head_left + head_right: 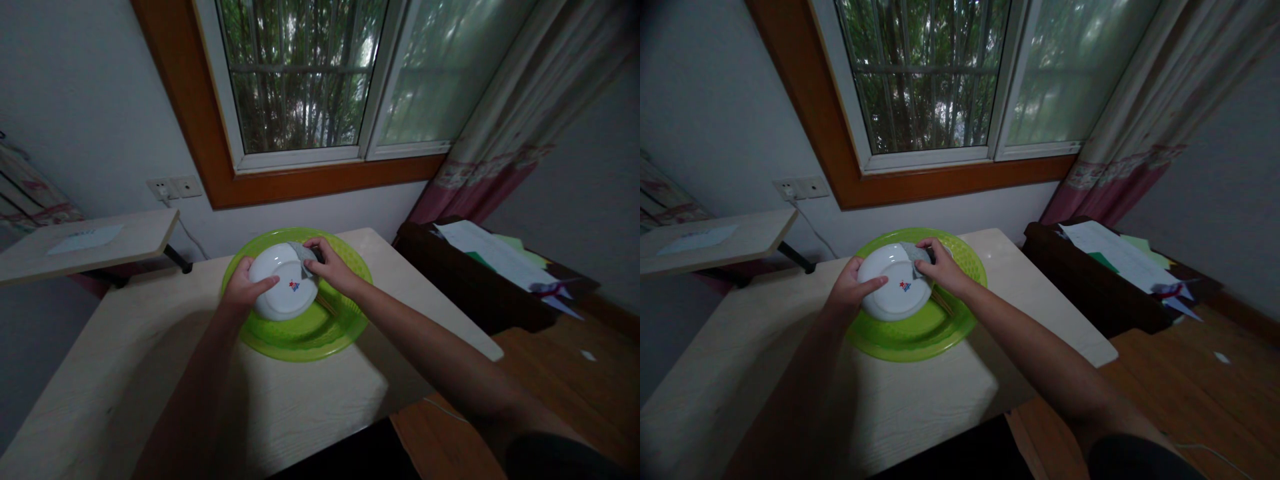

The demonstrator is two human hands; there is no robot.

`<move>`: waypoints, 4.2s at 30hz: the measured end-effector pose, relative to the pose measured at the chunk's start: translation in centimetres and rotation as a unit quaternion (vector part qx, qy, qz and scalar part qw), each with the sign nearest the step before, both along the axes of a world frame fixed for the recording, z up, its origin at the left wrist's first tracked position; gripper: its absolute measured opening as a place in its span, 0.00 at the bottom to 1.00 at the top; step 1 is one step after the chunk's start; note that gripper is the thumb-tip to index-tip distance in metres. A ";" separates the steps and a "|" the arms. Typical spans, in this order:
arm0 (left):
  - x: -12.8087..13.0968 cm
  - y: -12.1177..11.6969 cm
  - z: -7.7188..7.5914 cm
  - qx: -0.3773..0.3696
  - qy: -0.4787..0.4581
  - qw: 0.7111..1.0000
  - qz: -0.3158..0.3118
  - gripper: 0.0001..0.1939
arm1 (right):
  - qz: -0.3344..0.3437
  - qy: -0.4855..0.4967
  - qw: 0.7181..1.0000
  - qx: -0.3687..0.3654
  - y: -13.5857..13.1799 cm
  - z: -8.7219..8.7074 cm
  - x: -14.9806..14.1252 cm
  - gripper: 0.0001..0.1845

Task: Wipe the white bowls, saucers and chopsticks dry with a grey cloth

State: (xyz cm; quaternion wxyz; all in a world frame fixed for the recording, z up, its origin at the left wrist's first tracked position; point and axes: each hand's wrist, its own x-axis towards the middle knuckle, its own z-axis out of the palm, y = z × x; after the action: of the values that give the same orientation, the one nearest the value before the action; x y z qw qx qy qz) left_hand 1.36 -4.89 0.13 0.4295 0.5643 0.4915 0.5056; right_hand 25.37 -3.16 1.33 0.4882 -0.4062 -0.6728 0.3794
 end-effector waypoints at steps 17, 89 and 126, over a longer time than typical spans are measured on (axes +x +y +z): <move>0.3 -0.3 0.3 -0.020 -0.063 0.998 0.005 0.29 | 0.010 0.009 1.000 -0.008 -0.1 0.0 0.0 0.23; -0.9 0.5 0.4 -0.009 -0.159 0.987 -0.020 0.31 | 0.094 -0.170 0.961 0.199 -2.0 2.8 1.3 0.12; 0.7 -0.5 1.1 -0.120 -0.159 0.979 -0.051 0.39 | -0.014 -0.519 0.793 0.320 1.0 1.5 -1.6 0.23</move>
State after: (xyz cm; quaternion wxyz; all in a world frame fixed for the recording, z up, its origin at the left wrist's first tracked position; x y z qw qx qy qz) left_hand 2.05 -5.40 1.26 0.5918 0.4457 0.4444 0.5036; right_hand 23.79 -2.15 2.88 0.1733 -0.3718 -0.9024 -0.1322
